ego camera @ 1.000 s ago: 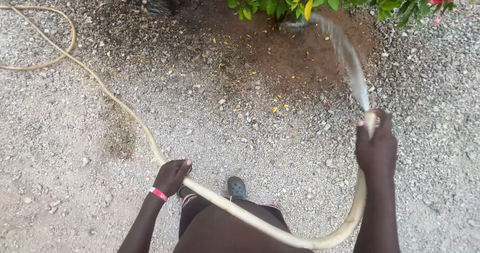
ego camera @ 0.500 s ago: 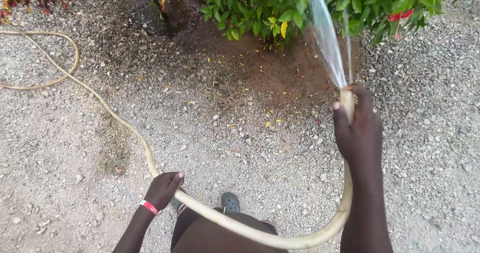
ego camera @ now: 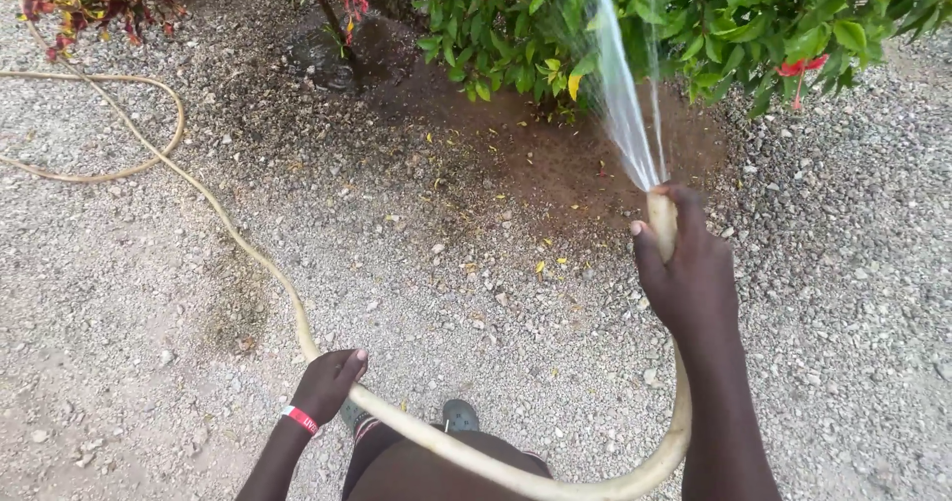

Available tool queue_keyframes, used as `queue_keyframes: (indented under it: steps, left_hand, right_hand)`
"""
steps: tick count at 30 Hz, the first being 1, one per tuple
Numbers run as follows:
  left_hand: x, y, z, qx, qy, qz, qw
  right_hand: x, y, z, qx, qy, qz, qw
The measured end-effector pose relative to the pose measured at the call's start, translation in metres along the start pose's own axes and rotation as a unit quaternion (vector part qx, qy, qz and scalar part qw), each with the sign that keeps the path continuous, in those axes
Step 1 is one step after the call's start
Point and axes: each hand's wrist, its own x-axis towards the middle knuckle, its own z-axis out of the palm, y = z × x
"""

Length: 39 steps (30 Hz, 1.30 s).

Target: Watering various bushes and plants in an outdoor area using a garden hose.

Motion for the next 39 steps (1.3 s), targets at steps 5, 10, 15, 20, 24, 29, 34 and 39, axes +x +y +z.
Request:
queue_keyframes:
  steps: [5, 10, 15, 20, 24, 29, 34, 39]
  left_hand:
    - [0.003, -0.013, 0.005, -0.029, 0.005, -0.025, 0.999]
    - [0.011, -0.019, 0.006, -0.026, 0.008, -0.018, 0.999]
    - [0.019, -0.02, 0.005, -0.008, -0.012, -0.012, 1.0]
    - [0.025, -0.023, 0.011, -0.013, -0.04, 0.018, 0.999]
    - [0.023, -0.013, 0.004, -0.003, -0.048, 0.0, 0.999]
    - [0.022, -0.009, 0.004, 0.004, -0.048, 0.006, 0.999]
    - [0.018, -0.015, 0.01, -0.009, -0.049, 0.022, 0.999]
    - [0.016, -0.018, 0.014, -0.019, -0.037, 0.038, 0.998]
  right_hand:
    - [-0.004, 0.004, 0.003, -0.007, -0.019, 0.058, 0.998]
    - [-0.026, 0.022, -0.021, -0.013, 0.08, 0.098, 0.992]
    - [-0.041, 0.025, -0.029, -0.014, 0.139, 0.138, 0.981]
    - [-0.054, 0.019, -0.029, -0.041, 0.058, 0.22, 0.973]
    - [-0.07, 0.024, -0.042, -0.049, 0.117, 0.209, 0.97]
    - [-0.078, 0.007, -0.054, -0.059, 0.171, 0.126, 0.975]
    - [-0.077, -0.006, -0.054, -0.069, 0.14, 0.1, 0.983]
    - [-0.079, -0.004, -0.059, -0.067, 0.149, 0.106, 0.981]
